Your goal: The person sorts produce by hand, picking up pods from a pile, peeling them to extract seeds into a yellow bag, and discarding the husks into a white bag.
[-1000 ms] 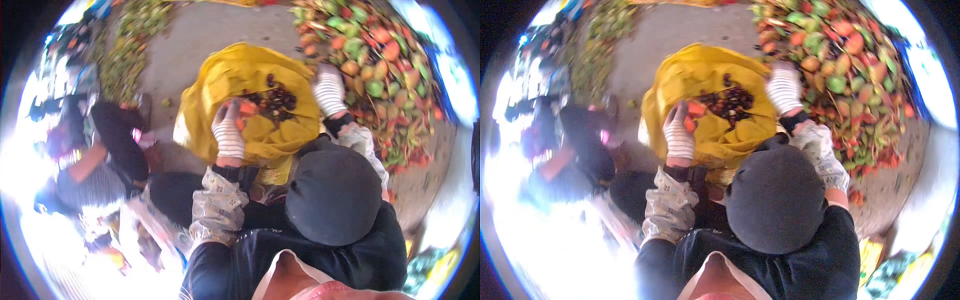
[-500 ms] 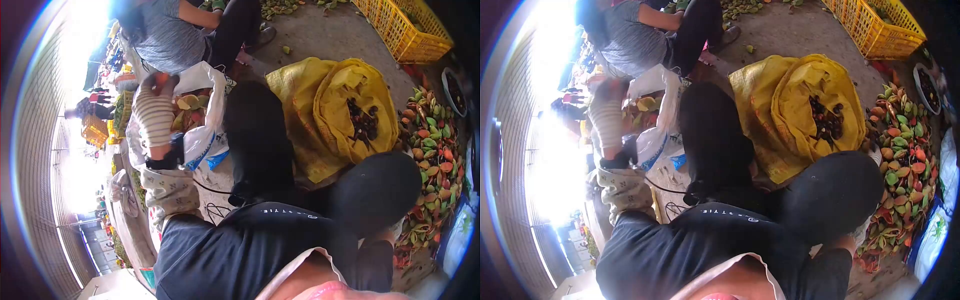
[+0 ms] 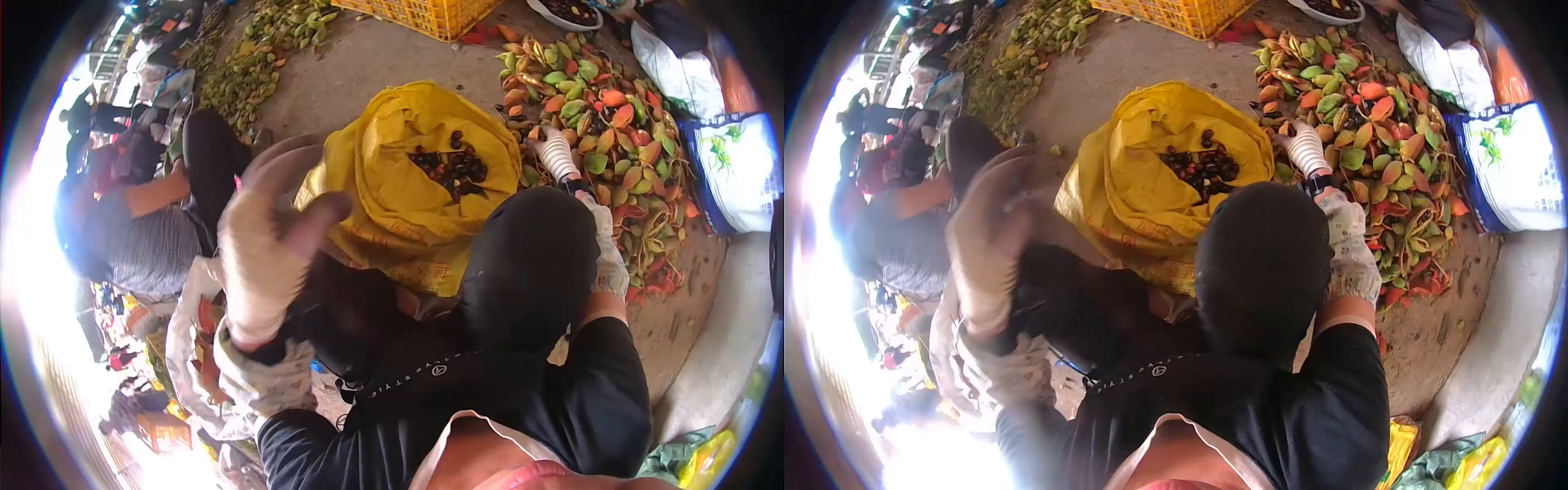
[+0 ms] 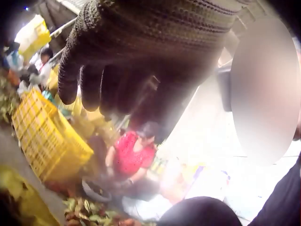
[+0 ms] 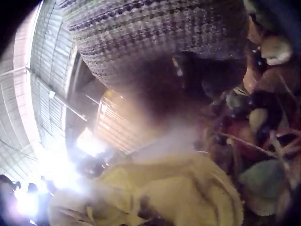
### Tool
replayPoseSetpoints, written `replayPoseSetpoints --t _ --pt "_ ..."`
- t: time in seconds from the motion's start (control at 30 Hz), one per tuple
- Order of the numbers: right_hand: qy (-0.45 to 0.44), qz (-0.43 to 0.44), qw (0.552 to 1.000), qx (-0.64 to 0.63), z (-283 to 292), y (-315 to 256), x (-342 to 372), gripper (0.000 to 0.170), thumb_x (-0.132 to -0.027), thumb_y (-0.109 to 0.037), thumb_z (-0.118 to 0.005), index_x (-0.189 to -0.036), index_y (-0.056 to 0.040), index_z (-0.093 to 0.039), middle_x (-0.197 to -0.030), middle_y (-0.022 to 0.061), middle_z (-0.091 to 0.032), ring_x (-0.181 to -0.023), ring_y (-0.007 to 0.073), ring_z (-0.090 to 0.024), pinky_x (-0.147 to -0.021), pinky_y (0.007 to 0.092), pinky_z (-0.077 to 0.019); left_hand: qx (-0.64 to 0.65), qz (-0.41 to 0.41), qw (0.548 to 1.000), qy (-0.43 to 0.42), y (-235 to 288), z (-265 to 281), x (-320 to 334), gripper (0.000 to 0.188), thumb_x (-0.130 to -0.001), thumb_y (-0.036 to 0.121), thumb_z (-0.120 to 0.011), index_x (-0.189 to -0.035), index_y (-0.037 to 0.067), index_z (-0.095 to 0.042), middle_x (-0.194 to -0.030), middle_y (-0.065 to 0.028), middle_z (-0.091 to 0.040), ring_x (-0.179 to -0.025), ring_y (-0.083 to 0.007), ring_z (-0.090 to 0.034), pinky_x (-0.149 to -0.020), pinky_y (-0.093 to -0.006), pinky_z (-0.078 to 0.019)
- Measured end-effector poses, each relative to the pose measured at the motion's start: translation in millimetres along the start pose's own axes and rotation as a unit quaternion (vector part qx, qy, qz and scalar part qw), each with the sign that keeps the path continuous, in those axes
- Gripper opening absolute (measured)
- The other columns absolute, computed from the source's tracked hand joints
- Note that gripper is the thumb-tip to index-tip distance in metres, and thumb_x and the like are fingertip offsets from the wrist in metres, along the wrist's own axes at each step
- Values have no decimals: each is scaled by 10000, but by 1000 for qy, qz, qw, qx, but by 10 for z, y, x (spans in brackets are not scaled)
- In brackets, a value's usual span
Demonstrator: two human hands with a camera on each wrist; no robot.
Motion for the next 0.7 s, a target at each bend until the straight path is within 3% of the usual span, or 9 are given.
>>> replayPoseSetpoints --t 0.1,0.13,0.17,0.23,0.37,0.43,0.53,0.57,0.7 --pt "74 132 982 -116 337 -397 175 512 -785 -307 -748 -1166 -8 -580 -1007 149 -661 -913 263 -625 -786 363 -493 23 2 993 -112 -249 -886 -296 413 -714 117 -775 -1070 -40 -637 -1116 -181 -638 -1061 -272 -603 -937 -337 -447" --pt "22 126 972 -198 359 -515 223 502 -782 -316 -755 -1142 -7 -589 -965 121 -647 -864 215 -615 -745 332 -496 27 2 987 -157 -421 -1184 -316 404 -768 157 -733 -1133 13 -636 -1094 -116 -657 -1064 -189 -594 -910 -323 -462" --pt "-29 122 952 -278 409 -704 280 492 -780 -325 -762 -1118 -6 -599 -922 92 -633 -815 167 -606 -704 300 -498 88 46 979 -179 -586 -1450 -341 453 -717 154 -788 -1096 -41 -633 -1079 -174 -645 -1051 -261 -605 -920 -340 -461" --pt "-123 100 921 -355 400 -1045 397 446 -792 -365 -759 -1038 -24 -609 -803 3 -573 -687 40 -553 -586 199 -460 206 131 950 -197 -1035 -1961 -332 537 -743 87 -762 -1226 -25 -555 -1120 -146 -634 -1056 -218 -594 -886 -320 -495" --pt "-264 92 890 -360 -240 -1476 479 335 -771 -320 -777 -865 -32 -635 -732 21 -634 -662 102 -563 -618 282 -475 330 142 928 -103 -1344 -2513 -391 581 -753 14 -742 -1272 -55 -490 -1105 -155 -625 -1017 -206 -606 -839 -299 -521" --pt "-273 104 908 -299 -614 -1505 482 398 -738 -355 -803 -851 -14 -632 -722 30 -619 -669 99 -541 -610 286 -466 434 196 875 -90 -1510 -2758 -347 575 -767 -2 -725 -1281 -62 -476 -1088 -153 -626 -979 -196 -618 -815 -291 -529" --pt "-233 130 902 -340 -990 -1520 494 505 -712 -464 -804 -854 -12 -629 -707 33 -596 -663 104 -530 -589 291 -458 443 240 859 -96 -1918 -3002 -273 514 -792 -15 -700 -1260 -70 -496 -1051 -131 -632 -921 -186 -631 -786 -282 -538" --pt "-296 46 887 -351 -1147 -1412 557 570 -706 -536 -782 -887 -19 -624 -709 37 -588 -659 101 -522 -571 293 -456 452 257 850 -85 -2031 -3013 -227 450 -830 50 -702 -1233 -58 -533 -990 -82 -636 -825 -149 -622 -733 -269 -540" --pt "-283 39 883 -372 -1449 -1321 544 512 -784 -432 -750 -956 33 -622 -783 95 -638 -704 158 -573 -632 327 -488 578 385 715 -82 -2196 -3155 -88 399 -873 219 -695 -1189 -6 -598 -829 0 -614 -600 -69 -508 -536 -201 -426"
Point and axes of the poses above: each hand's wrist, its own x-axis away from the middle knuckle, its own z-axis out of the back of the hand, y = z × x, the point moved 10 cm from there along -x, towards the middle knuckle
